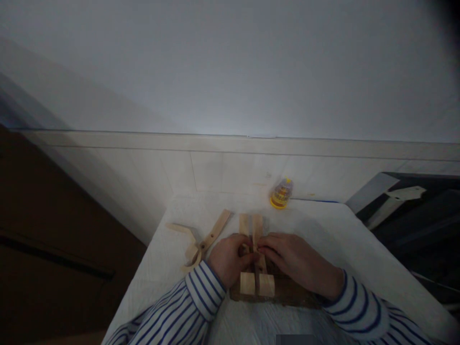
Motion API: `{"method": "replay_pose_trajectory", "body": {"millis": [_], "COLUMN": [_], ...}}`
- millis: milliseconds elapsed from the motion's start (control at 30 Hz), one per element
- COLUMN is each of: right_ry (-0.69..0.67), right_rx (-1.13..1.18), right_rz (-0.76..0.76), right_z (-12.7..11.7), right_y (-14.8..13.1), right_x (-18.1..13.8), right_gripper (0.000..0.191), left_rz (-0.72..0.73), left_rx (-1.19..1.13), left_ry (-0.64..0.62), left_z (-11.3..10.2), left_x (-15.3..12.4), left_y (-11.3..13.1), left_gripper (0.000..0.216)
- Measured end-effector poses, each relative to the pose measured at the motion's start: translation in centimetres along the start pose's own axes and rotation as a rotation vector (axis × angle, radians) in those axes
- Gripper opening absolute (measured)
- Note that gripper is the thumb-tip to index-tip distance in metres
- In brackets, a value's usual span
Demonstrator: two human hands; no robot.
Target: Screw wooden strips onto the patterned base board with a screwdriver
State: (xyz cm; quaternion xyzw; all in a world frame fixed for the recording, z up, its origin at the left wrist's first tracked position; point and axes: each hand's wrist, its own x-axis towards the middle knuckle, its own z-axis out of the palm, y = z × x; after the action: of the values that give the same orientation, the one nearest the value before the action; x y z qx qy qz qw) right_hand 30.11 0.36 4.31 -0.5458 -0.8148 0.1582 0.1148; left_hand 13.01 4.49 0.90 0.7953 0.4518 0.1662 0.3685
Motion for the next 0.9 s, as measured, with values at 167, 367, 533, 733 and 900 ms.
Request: {"method": "replay_pose_trajectory", "body": {"millis": [167, 367, 533, 733, 900], "right_ry": [-0.006, 0.006, 0.010, 0.012, 0.086], "right_rx": [0.004, 0.012, 0.009, -0.004, 0.026], "right_rz": [0.008, -0.007, -0.010, 0.020, 0.082], "right_z": [0.0, 0.0, 0.1, -0.4, -1.1], "right_y": [0.0, 0.0, 0.1, 0.6, 1.8], "right_x": [0.1, 0.0, -0.2, -0.9, -2.5], "right_gripper": [0.021, 0.019, 0.017, 0.020, 0.023], "left_rz": [-0.008, 0.023, -0.024, -0.032, -0.011], "left_rx": [0.013, 0.017, 0.016, 0.021, 0.018], "left_ry": [0.019, 0.022, 0.005, -0.001, 0.002], "left_z": [0.2, 0.1, 0.0, -0.2, -0.1], "left_x": [0.1, -0.1, -0.1, -0.1, -0.1], "left_y": [-0.3, -0.2, 0.1, 0.4, 0.1], "left_gripper": [0.022, 0.020, 0.020, 0.021, 0.020]}}
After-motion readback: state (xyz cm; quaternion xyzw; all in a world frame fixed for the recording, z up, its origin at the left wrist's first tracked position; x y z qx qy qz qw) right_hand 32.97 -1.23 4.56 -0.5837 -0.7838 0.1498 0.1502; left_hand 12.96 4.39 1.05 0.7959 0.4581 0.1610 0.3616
